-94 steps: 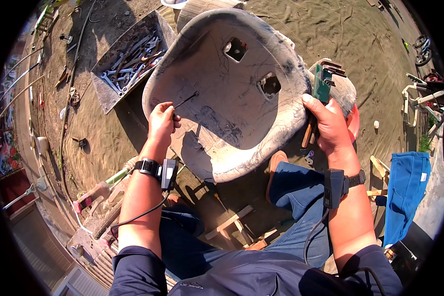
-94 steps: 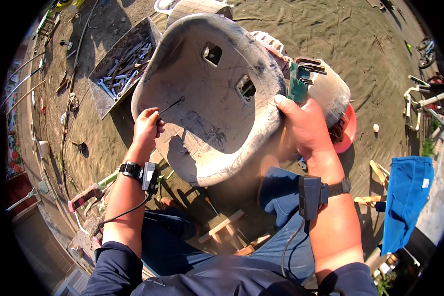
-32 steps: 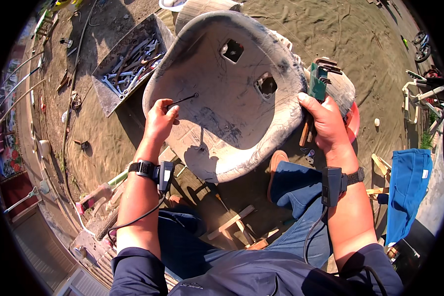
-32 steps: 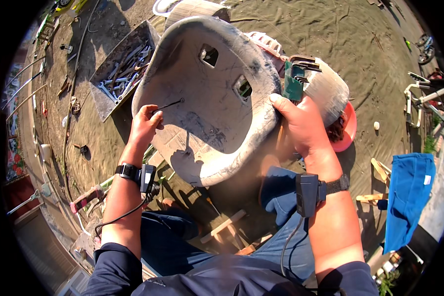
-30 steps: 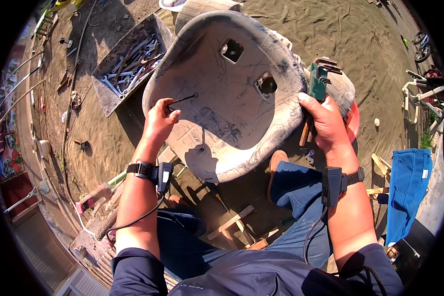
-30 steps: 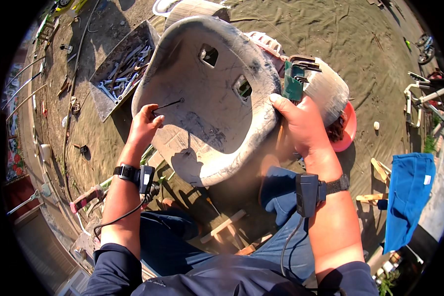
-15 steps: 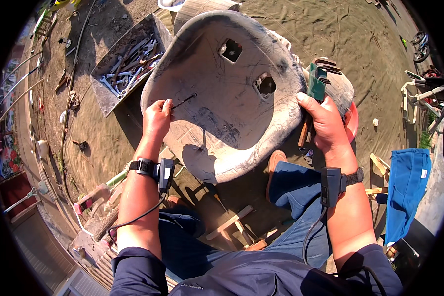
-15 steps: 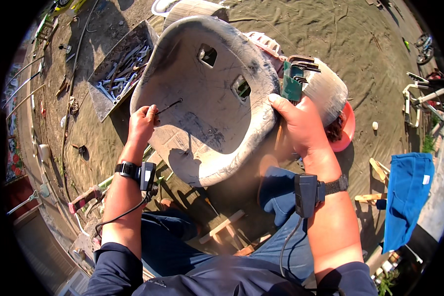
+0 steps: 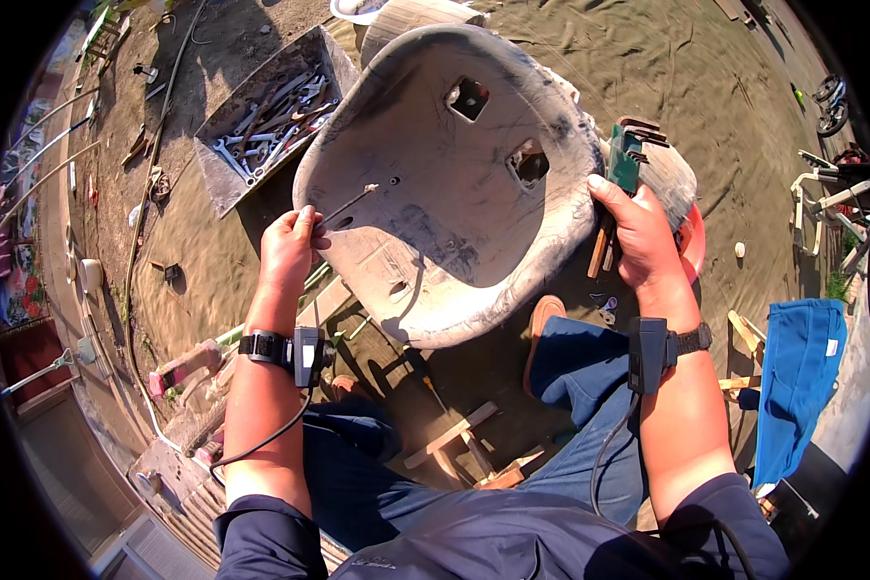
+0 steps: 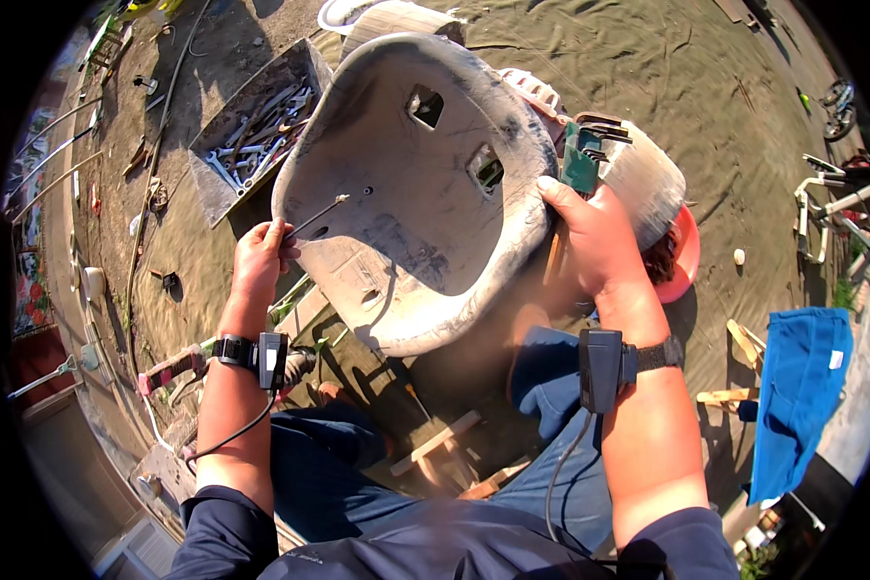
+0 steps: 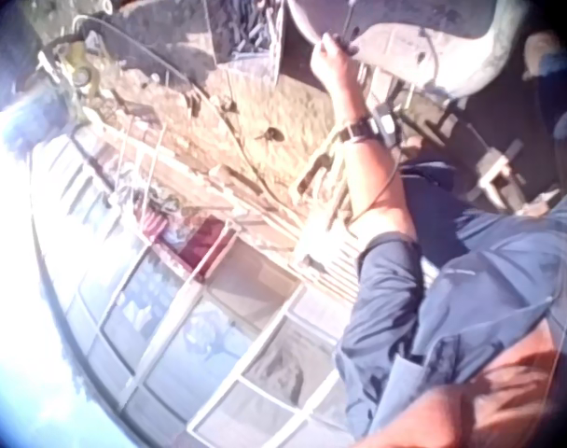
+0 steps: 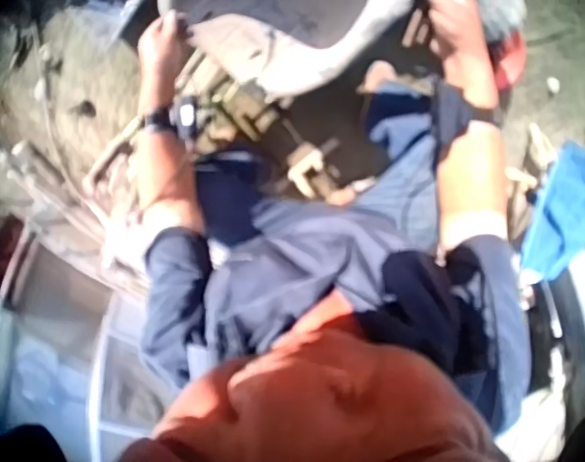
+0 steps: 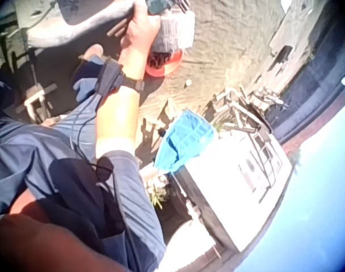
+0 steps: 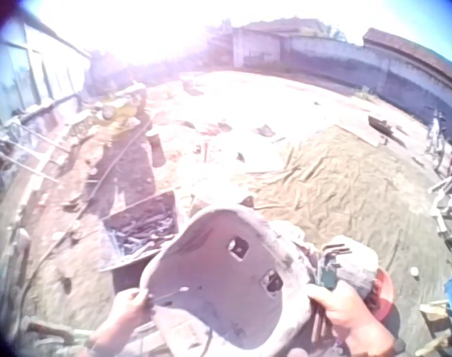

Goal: The person works on a child's tricycle, first removing the seat and then using a screwdriver and a set of Allen keys to tighten or adjust screws on the underside of the seat.

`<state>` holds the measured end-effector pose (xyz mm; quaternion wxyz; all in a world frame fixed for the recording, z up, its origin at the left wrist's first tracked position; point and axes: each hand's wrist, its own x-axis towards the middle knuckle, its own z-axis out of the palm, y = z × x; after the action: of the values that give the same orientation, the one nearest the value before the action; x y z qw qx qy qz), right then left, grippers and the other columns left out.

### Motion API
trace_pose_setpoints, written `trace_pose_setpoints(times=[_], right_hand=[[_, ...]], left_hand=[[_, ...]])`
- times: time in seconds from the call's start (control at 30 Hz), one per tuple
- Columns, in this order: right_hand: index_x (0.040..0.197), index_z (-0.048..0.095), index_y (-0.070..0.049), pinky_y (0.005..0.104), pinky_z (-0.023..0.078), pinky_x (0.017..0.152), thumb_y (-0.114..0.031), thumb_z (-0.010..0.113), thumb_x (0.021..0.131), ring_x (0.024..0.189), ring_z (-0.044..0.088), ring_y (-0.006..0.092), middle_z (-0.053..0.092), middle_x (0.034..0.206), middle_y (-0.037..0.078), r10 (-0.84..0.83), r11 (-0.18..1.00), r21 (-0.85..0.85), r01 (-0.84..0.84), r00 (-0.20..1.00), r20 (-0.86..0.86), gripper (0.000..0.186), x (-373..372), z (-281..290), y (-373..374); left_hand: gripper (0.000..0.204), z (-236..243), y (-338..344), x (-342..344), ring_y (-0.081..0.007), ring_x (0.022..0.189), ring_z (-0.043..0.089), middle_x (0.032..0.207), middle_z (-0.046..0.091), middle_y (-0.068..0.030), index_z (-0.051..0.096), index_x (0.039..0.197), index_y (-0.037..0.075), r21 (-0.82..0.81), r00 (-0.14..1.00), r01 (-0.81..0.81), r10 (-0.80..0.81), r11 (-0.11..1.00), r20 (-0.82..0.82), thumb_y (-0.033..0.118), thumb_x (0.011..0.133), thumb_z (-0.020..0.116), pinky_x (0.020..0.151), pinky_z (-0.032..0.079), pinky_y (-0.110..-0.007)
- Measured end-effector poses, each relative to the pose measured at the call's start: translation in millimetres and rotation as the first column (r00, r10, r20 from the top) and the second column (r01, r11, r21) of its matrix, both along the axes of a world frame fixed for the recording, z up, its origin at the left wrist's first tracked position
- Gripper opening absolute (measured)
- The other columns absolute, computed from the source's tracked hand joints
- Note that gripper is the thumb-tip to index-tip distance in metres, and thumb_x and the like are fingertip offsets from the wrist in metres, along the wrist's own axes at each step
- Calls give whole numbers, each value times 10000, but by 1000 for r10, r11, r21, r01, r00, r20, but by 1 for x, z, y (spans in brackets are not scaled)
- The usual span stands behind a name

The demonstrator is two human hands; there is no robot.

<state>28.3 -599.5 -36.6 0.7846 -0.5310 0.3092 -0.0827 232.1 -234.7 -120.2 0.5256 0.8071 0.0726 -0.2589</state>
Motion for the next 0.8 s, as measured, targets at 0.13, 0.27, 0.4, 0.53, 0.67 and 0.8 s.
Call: trace_pose_setpoints(times=[0.13,0.27,0.4,0.53,0.67,0.8], right_hand=[[1236,595,3,302,494,890,-169,647,956,973,624,147,668,1108,53,-21,1000,-8,21,998,58,333,0,3,7],[1169,618,-34,286,508,806,-219,660,965,888,631,125,666,1005,13,-18,1000,-23,18,999,32,278,-4,4,10],[1061,641,-65,277,511,722,-275,687,950,794,625,115,660,915,-4,-86,990,-114,86,996,4,242,-6,1,8],[994,655,-44,274,491,644,-272,711,930,718,607,127,653,852,10,-250,882,-400,249,967,50,243,-14,-6,-14],[1033,662,-15,285,485,662,-230,699,926,723,606,135,661,834,18,-136,717,-678,158,987,87,243,-18,45,25],[1030,659,-20,283,490,715,-149,727,851,774,584,101,658,854,46,358,645,-729,-230,933,23,231,-32,56,96]], left_hand=[[289,28,17,-20,-91,625,631,810,659,-34,655,1001,33,-120,999,-36,35,992,-13,310,1015,572,511,430,-217],[295,55,39,-46,-96,632,634,809,661,-40,654,998,31,-188,998,-48,54,981,25,315,1014,576,518,436,-216],[290,85,56,-79,-95,636,637,808,663,-42,656,1000,23,-245,996,-72,85,967,41,302,1016,575,525,443,-210],[285,111,66,-110,-95,643,636,806,663,-41,659,1004,14,-316,989,-111,136,942,57,286,1018,574,529,446,-202],[286,129,92,-138,-98,646,639,804,663,-42,656,1020,11,-343,981,-152,183,927,59,282,1023,566,527,450,-190],[295,139,111,-156,-93,639,637,796,667,-45,653,1020,11,-364,963,-205,254,908,92,288,1027,553,515,460,-193]])
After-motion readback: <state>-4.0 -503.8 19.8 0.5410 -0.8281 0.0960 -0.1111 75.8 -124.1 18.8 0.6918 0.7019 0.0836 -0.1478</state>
